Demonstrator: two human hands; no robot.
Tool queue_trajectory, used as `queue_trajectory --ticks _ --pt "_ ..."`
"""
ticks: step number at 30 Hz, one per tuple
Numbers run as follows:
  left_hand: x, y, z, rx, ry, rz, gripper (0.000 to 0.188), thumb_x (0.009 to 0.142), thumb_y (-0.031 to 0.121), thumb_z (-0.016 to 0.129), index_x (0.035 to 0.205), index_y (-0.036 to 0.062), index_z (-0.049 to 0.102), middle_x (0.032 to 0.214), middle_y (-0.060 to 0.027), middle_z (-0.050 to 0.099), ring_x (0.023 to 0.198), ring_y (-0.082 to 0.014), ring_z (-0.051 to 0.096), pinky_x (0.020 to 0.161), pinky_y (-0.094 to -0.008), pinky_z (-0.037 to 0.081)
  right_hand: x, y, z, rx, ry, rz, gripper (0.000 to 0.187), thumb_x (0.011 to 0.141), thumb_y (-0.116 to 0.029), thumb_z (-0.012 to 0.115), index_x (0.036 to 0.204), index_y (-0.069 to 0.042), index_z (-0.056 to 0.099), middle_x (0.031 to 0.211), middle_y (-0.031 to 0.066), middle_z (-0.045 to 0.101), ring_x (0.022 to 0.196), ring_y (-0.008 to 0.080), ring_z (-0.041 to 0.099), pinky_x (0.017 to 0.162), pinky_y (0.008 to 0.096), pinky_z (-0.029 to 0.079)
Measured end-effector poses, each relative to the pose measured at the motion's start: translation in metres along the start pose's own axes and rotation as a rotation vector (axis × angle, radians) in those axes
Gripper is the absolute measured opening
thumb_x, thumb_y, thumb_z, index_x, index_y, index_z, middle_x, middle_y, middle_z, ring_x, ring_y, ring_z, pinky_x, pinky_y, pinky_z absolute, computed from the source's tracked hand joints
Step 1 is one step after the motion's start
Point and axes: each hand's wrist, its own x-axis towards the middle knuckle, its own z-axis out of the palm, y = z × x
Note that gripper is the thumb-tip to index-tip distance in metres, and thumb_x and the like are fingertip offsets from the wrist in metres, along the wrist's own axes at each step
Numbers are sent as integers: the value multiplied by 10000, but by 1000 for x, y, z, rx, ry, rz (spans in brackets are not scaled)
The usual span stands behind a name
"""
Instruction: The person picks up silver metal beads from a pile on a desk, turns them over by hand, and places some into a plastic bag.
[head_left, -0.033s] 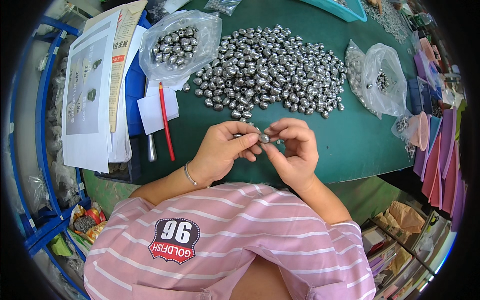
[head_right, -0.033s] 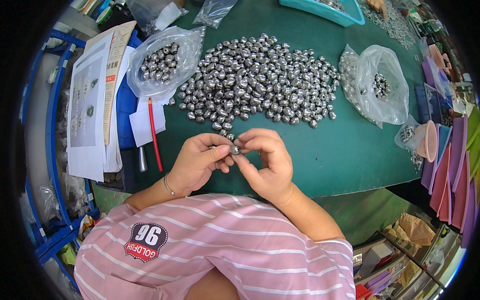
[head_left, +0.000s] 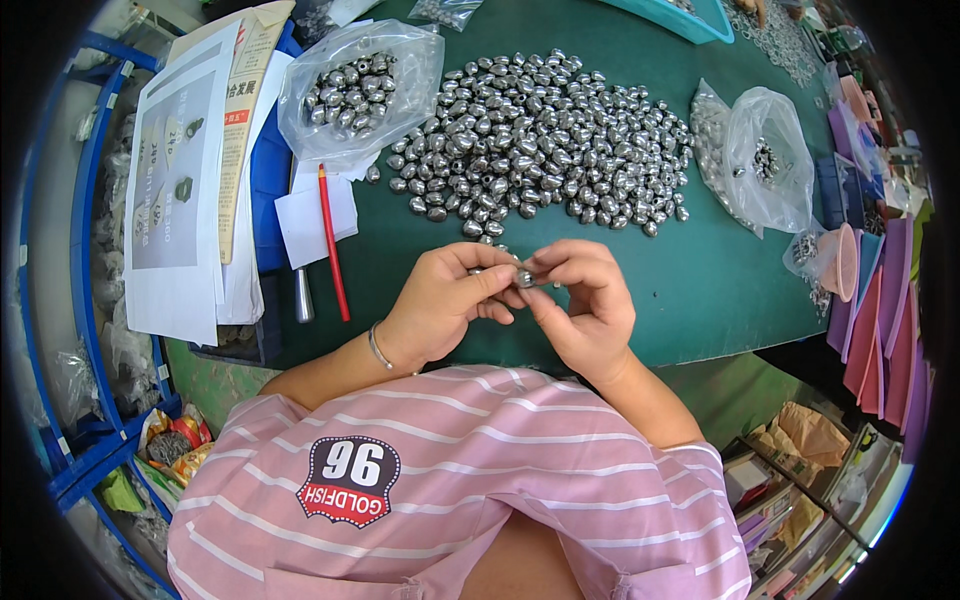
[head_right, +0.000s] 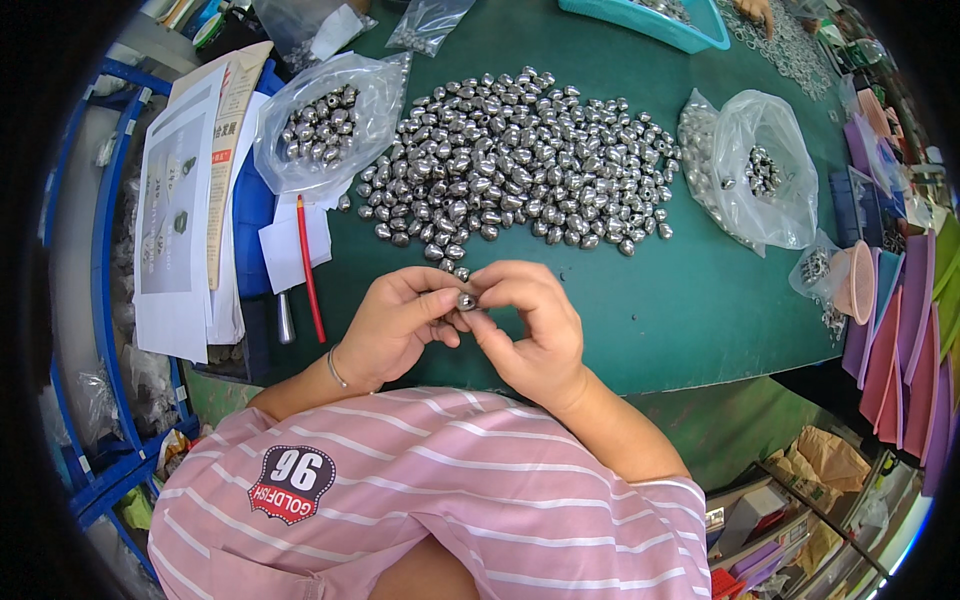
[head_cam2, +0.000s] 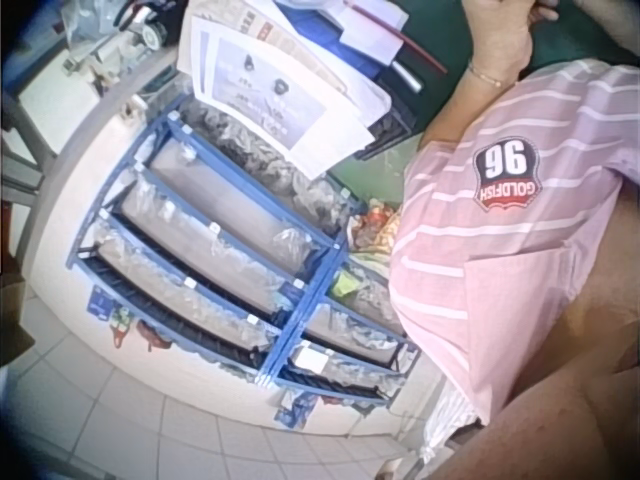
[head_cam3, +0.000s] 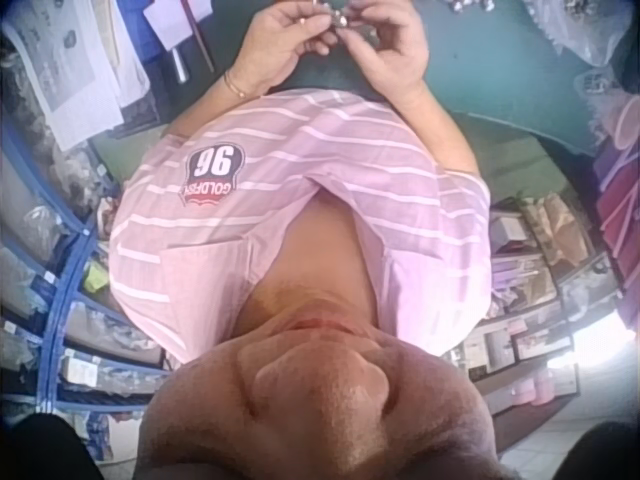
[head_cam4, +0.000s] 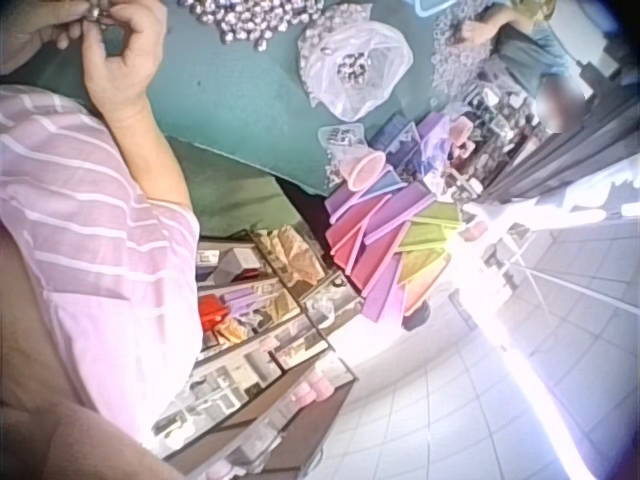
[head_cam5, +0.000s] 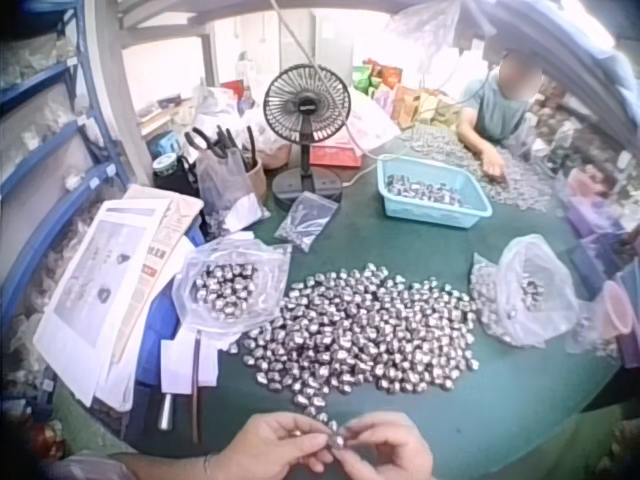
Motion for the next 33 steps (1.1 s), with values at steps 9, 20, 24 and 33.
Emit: queue_trajectory --ticks 9,20,24,33 --pt "1 -2 -4 -47 -17 -20 188 933 94 581 1065 -37 606 944 -106 653 789 -149 650 671 -249 551 0 -7 9 225 197 207 308 695 144 693 910 -24 551 973 138 619 854 212 619 746 285 513" --pt "3 -4 -17 -90 142 85 152 932 112 569 1010 -10 614 846 -62 628 706 -119 600 600 -253 516 59 10 -140 -1017 390 26 108 801 -5 669 902 -38 648 931 78 657 843 195 611 742 302 488" --pt "5 -4 -13 -114 163 88 146 932 112 567 1006 -7 608 834 -52 615 695 -112 591 588 -255 509 31 11 -42 -568 -238 64 136 743 21 667 866 -35 650 851 118 637 826 293 614 732 369 498" --pt "3 -3 -14 -58 146 74 147 932 103 568 1023 -8 599 860 -58 621 707 -116 600 605 -253 519 19 6 -4 -748 -361 276 216 728 -58 719 913 -39 609 810 111 568 755 291 584 650 379 487"
